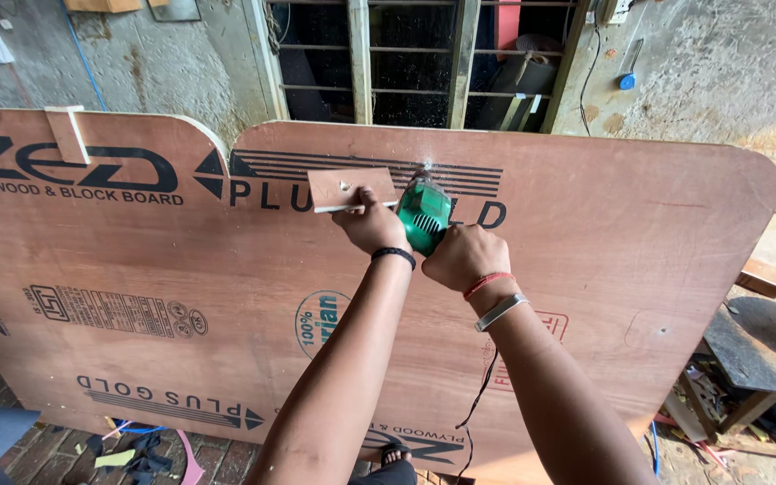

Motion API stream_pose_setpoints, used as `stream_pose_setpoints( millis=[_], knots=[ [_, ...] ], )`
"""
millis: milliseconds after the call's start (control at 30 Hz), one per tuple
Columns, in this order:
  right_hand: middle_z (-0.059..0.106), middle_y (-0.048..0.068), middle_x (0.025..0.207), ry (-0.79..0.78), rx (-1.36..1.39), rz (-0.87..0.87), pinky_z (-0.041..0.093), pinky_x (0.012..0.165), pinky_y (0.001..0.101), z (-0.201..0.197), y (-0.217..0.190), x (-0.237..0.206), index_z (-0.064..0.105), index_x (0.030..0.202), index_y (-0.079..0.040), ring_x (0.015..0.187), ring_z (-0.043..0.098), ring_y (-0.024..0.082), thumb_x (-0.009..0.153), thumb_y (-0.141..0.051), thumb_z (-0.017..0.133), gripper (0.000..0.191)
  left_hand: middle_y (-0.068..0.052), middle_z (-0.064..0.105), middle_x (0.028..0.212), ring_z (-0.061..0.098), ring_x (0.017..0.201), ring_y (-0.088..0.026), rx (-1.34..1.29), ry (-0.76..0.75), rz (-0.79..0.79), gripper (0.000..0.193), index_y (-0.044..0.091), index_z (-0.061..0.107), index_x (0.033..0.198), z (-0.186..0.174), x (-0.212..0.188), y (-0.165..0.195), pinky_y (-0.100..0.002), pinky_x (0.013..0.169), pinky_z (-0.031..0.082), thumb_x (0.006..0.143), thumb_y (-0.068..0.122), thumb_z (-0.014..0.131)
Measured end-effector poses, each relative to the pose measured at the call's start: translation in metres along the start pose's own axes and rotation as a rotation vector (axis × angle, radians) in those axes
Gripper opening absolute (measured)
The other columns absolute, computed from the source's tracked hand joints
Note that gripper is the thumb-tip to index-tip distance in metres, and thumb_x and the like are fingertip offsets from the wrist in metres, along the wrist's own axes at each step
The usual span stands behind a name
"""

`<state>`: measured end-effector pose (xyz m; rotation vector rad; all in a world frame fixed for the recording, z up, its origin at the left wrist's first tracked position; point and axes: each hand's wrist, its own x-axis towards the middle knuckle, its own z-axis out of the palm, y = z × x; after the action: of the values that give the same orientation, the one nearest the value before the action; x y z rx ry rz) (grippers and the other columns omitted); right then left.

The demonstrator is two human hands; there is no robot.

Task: The person positions small wooden blocks against a large plywood panel and uses a power drill to drill holes and drive fasteners through the blocks into the panel. They first handle a blue cable near the panel, hold each block in place while drilling, then fit the drilled blocks together by hand at the workbench.

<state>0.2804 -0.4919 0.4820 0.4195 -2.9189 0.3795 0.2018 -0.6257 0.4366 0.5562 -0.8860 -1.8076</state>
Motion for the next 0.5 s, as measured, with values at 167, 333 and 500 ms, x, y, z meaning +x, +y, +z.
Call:
stream_pose_setpoints(
  millis=[167, 333, 500],
  knots=[
    [0.076, 0.019, 0.092, 0.007, 0.043, 0.04, 0.059, 0.081, 0.0443, -0.003, 0.016, -0.006, 0.076, 0.09, -0.008, 0.09, 0.074, 0.037, 0.073, -0.036, 0.067, 0.035, -0.016, 0.068, 0.12, 0.069, 0.109, -0.028, 0.09, -0.031, 0.017, 0.041, -0.001, 0.045, 0.13, 0.007, -0.024, 0.004, -0.039, 0.089, 0.058, 0.098, 0.02, 0.062],
    [0.075, 0.02, 0.095, 0.022, 0.081, 0.032, 0.058, 0.084, 0.0451, 0.007, 0.021, -0.004, 0.078, 0.088, -0.008, 0.094, 0.073, 0.038, 0.073, -0.039, 0.067, 0.036, -0.021, 0.067, 0.121, 0.071, 0.109, -0.03, 0.036, -0.053, 0.082, 0.045, -0.003, 0.042, 0.13, 0.009, -0.024, -0.001, -0.038, 0.088, 0.059, 0.097, 0.019, 0.062],
    [0.075, 0.023, 0.097, 0.047, 0.156, 0.07, 0.057, 0.086, 0.0451, 0.001, 0.02, 0.004, 0.077, 0.09, -0.006, 0.095, 0.072, 0.039, 0.077, -0.046, 0.068, 0.043, -0.023, 0.066, 0.122, 0.07, 0.11, -0.03, -0.013, -0.088, 0.185, 0.043, -0.005, 0.043, 0.13, 0.026, -0.021, 0.001, -0.039, 0.091, 0.057, 0.098, 0.018, 0.061]
  ],
)
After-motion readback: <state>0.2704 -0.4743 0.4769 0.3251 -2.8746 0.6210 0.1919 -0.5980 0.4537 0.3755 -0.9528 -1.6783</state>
